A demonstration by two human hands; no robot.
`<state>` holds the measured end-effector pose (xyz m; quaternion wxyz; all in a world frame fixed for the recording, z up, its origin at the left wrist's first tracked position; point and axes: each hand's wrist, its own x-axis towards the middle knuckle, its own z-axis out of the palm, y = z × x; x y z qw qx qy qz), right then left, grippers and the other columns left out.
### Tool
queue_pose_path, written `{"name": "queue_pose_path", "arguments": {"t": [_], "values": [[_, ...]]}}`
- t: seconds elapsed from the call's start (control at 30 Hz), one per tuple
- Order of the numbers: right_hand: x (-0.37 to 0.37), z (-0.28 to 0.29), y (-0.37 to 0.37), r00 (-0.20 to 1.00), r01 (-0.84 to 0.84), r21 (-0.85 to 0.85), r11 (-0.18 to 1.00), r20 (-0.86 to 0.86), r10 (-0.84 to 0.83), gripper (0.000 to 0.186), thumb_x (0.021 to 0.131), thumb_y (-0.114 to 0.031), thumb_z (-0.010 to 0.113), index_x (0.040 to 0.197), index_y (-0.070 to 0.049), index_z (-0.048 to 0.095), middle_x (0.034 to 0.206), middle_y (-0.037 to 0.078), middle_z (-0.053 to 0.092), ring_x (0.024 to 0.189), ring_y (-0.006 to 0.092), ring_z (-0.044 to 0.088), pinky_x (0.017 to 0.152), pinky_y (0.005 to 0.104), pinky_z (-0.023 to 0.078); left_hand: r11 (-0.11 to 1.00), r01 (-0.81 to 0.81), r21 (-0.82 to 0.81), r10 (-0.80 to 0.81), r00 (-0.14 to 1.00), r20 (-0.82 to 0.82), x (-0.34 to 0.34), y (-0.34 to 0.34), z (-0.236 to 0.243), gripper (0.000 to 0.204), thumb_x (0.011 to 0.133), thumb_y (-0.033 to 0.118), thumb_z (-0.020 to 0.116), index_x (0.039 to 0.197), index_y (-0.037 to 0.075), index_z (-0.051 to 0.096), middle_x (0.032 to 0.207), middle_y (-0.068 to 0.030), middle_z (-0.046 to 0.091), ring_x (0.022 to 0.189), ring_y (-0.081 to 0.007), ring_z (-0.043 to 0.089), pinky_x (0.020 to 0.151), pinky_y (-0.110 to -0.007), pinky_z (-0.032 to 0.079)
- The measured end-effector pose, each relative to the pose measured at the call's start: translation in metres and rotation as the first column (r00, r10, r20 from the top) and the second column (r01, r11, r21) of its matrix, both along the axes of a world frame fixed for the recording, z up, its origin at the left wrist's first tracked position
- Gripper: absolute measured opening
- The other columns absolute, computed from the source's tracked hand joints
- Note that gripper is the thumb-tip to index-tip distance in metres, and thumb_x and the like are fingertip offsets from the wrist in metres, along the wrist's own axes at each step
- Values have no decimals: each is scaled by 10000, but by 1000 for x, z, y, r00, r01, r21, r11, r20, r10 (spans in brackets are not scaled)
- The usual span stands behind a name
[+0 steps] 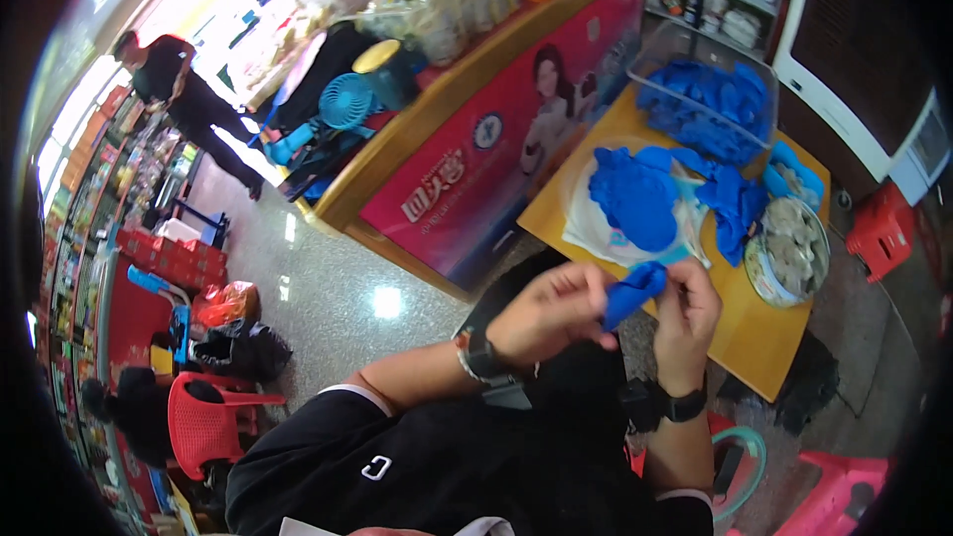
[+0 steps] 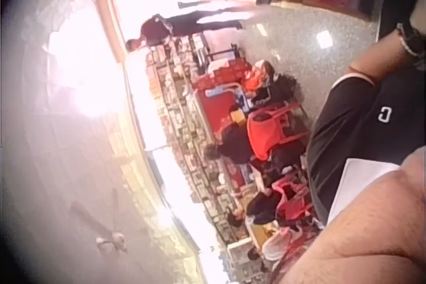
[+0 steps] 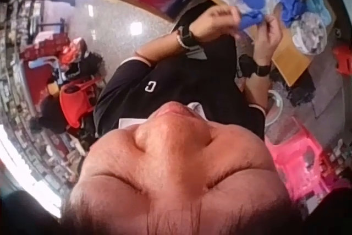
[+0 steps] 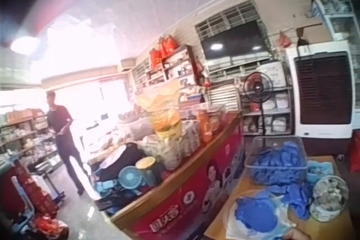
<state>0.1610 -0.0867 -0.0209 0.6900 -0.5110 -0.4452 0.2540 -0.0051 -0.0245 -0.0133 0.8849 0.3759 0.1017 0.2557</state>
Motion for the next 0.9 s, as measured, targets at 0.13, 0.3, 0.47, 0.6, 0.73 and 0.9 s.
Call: {"name": "queue_pose_path", "arguments": {"t": [0.13, 0.3, 0.47, 0.6, 0.73, 0.9], "values": [[-12, -2, -5, 981, 16, 21, 1000, 194, -20, 41, 858, 11, 566, 838, -22, 554, 728, 16, 502, 673, 95, 482, 605, 232, 386, 978, 79, -193, -85, 996, -22, -2, 8, -5, 391, 949, 305, 530, 1240, 45, 494, 1138, -62, 579, 975, -159, 594, 757, -348, 547], [-10, 3, 1, 860, 198, 145, 970, 449, -242, 108, 728, 46, 597, 769, -43, 552, 652, 78, 501, 602, 255, 513, 612, 345, 382, 992, 61, -113, -69, 995, -71, 2, 11, -5, 402, 917, 228, 570, 1236, -5, 498, 1131, -87, 590, 959, -177, 612, 756, -364, 571], [-19, 10, 10, 747, 253, 279, 926, 552, -371, 147, 703, 5, 633, 766, -95, 546, 646, 29, 512, 638, 237, 548, 720, 362, 365, 998, -21, -51, 16, 995, -95, -9, 12, 3, 325, 926, 212, 583, 1188, 25, 546, 1084, -68, 622, 939, -154, 618, 777, -334, 555], [-12, 8, 4, 691, 277, 290, 916, 603, -400, 162, 696, 8, 638, 765, -104, 544, 660, 25, 524, 646, 223, 550, 737, 372, 361, 999, -24, 28, 28, 986, -163, 8, 8, 9, 257, 882, 121, 616, 1117, 29, 563, 1020, -54, 617, 872, -146, 614, 726, -307, 536], [-13, 14, -4, 698, 263, 242, 934, 620, -358, 146, 713, 2, 638, 772, -97, 548, 665, 21, 537, 629, 215, 556, 747, 361, 360, 1000, 15, 10, -14, 995, -98, 9, 8, 8, 172, 836, 50, 618, 1002, 46, 574, 945, -32, 605, 830, -149, 593, 738, -315, 509], [-19, 19, 2, 917, 27, 158, 987, 389, -87, 85, 767, -19, 625, 782, -64, 554, 651, 18, 532, 562, 183, 523, 696, 325, 369, 994, 17, 108, -12, 999, -50, -7, 9, 12, 142, 793, 70, 634, 869, 55, 515, 876, -67, 557, 762, -157, 565, 589, -271, 482]]}}
